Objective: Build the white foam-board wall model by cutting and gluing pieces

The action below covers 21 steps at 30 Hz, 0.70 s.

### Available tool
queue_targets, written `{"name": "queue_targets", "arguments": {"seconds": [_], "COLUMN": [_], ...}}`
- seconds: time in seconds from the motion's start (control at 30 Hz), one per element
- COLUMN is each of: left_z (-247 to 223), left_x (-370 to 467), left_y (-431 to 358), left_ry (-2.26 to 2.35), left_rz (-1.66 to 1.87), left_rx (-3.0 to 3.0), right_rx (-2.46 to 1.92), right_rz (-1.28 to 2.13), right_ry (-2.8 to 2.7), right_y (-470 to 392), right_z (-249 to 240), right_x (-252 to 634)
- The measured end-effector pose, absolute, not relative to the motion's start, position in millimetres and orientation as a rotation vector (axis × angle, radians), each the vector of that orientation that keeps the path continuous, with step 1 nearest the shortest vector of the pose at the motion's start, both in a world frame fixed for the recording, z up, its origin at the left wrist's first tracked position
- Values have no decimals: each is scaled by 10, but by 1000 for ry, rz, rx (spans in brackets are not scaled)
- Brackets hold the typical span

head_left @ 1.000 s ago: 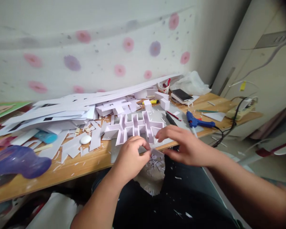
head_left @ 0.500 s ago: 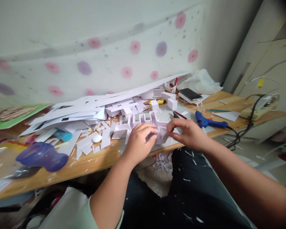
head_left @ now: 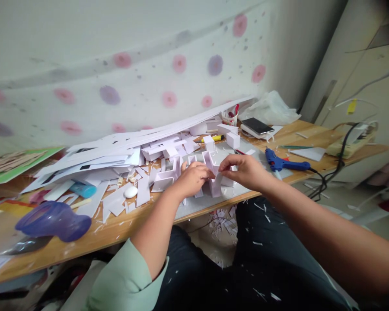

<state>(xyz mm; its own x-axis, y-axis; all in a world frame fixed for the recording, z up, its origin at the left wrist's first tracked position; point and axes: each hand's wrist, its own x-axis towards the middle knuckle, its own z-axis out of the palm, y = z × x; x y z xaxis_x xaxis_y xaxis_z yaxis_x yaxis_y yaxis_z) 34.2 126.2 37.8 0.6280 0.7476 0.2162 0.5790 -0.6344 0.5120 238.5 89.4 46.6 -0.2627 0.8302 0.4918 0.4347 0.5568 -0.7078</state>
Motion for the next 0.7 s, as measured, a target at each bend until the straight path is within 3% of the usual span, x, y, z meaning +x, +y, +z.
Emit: {"name": "queue_targets", "arguments": {"seconds": [0.7], "left_z": [201], "left_x": [249], "left_y": [1328], "left_ry": [981], "left_rz": [668], "left_rx": [2452], "right_rx": [-1050], "right_rz": [205], "right_ry": [-2220], "right_y": [841], "right_z": [404], "right_x": [2240]}}
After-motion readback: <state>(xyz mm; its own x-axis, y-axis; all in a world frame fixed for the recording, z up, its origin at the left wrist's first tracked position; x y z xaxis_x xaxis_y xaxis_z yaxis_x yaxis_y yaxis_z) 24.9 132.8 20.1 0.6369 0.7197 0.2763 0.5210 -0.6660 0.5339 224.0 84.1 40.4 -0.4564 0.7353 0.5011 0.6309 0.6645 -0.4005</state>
